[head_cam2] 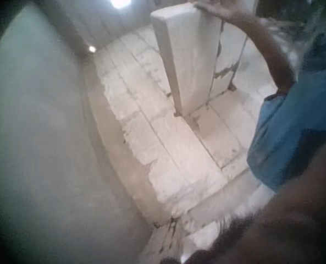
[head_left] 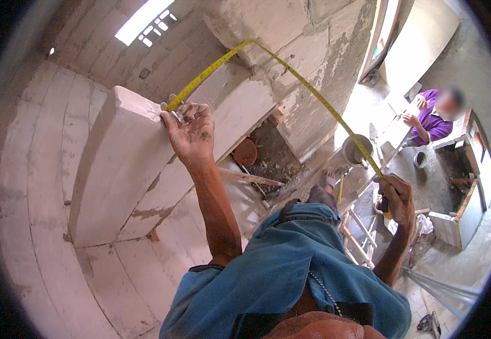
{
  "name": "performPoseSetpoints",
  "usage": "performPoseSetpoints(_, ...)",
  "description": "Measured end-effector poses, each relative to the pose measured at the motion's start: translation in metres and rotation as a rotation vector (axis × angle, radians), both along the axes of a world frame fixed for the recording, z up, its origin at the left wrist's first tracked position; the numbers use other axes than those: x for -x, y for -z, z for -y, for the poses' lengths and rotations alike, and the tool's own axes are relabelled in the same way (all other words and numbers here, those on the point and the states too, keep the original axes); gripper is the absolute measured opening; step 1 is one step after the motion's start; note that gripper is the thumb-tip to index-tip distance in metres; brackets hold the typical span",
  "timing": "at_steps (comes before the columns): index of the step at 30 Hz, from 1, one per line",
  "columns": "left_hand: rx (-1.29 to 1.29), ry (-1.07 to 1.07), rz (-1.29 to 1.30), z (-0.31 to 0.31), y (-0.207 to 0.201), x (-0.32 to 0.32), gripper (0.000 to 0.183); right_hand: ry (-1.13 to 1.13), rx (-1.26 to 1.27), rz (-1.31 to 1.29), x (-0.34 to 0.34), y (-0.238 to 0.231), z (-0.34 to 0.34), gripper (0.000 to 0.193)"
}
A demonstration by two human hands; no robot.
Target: The person applies cement to a ceiling using a trowel and bucket, then uses a hammer to chip away sections of the ceiling. They measure the ceiling with a tape measure and cut a piece of wood with a hand saw. The person continues to apply cement and chip away at the ceiling throughout the video.
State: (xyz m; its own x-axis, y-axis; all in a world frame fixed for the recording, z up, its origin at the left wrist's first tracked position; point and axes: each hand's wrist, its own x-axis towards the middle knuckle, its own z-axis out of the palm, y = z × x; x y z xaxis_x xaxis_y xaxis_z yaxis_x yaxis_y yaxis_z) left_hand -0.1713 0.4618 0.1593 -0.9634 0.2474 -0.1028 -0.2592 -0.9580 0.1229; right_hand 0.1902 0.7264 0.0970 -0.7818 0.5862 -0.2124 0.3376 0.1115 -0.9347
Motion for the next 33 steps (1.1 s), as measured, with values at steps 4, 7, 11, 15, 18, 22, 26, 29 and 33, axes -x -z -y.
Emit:
performPoseSetpoints(4,-0.051,0.030,0.022,0.004,0.001,0.005,0.026,-0.042,-0.091,-0.005,-0.001,0.006,-0.005,0.025)
performPoseSetpoints(7,-0.051,0.029,0.023,0.000,-0.005,0.000,0.024,-0.028,-0.087,-0.015,-0.001,0.009,-0.005,0.026)
performPoseSetpoints(11,-0.076,0.061,0.002,0.007,0.004,0.006,0.022,-0.067,-0.140,-0.031,0.000,0.014,-0.007,0.027)
performPoseSetpoints(15,-0.121,0.090,0.012,0.003,-0.001,-0.001,0.022,-0.051,-0.149,-0.035,0.004,0.008,-0.002,0.029)
performPoseSetpoints(18,-0.081,0.024,0.008,0.000,0.001,0.001,0.033,-0.069,-0.143,-0.056,0.006,0.011,-0.005,0.028)
performPoseSetpoints(22,-0.046,0.023,0.046,0.000,-0.002,-0.002,0.033,-0.077,-0.155,-0.053,0.009,0.014,-0.007,0.025)
performPoseSetpoints(26,-0.053,0.051,0.057,0.004,0.001,0.002,0.031,-0.111,-0.169,-0.085,0.012,0.009,-0.009,0.025)
performPoseSetpoints(29,-0.043,0.078,0.048,0.007,-0.001,0.000,0.030,-0.108,-0.197,-0.063,0.014,0.009,-0.008,0.026)
performPoseSetpoints(33,-0.052,0.089,0.067,0.007,-0.002,-0.001,0.031,-0.101,-0.141,-0.073,0.014,0.021,-0.007,0.025)
